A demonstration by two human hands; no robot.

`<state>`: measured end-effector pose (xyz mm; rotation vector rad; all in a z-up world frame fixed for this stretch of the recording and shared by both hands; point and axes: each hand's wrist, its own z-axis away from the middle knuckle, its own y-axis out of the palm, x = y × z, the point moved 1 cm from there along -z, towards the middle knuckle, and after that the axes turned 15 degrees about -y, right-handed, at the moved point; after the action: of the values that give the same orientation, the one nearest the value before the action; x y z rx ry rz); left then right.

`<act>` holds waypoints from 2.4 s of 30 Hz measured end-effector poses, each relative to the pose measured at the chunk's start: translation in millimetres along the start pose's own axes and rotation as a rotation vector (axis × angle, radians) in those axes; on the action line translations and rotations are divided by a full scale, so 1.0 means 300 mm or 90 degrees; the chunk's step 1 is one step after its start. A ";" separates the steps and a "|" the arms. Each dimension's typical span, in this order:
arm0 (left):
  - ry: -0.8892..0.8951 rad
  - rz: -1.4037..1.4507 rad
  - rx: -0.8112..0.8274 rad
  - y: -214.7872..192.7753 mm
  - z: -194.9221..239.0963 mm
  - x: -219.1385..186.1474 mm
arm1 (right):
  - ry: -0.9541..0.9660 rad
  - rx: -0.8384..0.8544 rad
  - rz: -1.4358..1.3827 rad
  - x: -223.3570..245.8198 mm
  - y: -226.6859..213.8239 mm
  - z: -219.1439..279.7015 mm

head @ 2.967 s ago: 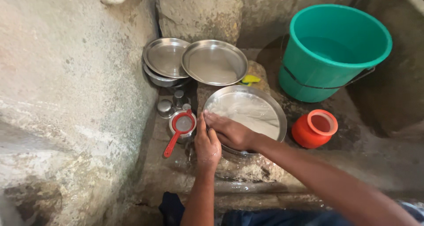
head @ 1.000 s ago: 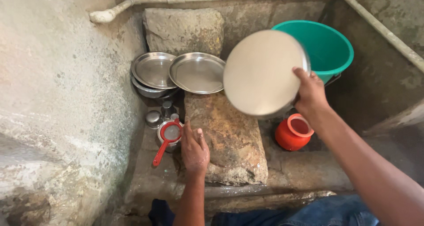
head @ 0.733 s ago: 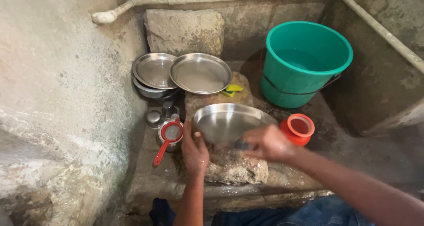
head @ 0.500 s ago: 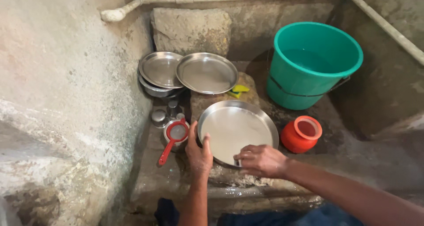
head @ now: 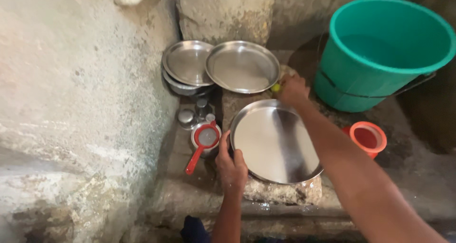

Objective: The person washes a metal plate using a yellow sponge and water from a green bucket. They scrub the plate, rinse it with water from a red cup, and repeat the process.

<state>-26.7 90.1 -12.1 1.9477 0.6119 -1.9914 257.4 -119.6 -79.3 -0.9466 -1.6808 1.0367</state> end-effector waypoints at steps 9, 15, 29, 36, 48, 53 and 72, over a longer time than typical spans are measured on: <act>0.039 -0.070 -0.037 0.001 0.005 0.015 | 0.240 -0.197 -0.889 -0.433 -0.138 0.055; 0.044 -0.053 -0.026 0.004 0.007 0.001 | 0.319 -0.093 -0.938 -0.460 -0.311 0.168; 0.074 -0.012 0.000 -0.002 0.014 -0.013 | 0.227 -0.341 -0.486 -0.222 -0.403 0.164; 0.002 -0.021 -0.008 -0.002 0.016 -0.018 | -0.111 -0.072 -0.444 -0.036 -0.315 0.362; 0.083 -0.037 -0.034 0.004 -0.001 0.030 | -0.481 0.395 -0.157 0.297 -0.399 0.706; 0.080 -0.017 0.002 0.002 -0.009 0.024 | -0.546 0.365 -0.230 0.438 -0.347 0.754; 0.137 -0.115 -0.027 0.020 -0.038 0.074 | -0.237 0.100 -0.495 0.422 0.028 0.431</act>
<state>-14.9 92.4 -34.9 2.1667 0.9038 -1.8635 99.7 -30.1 -78.2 0.0477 -1.9838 0.8055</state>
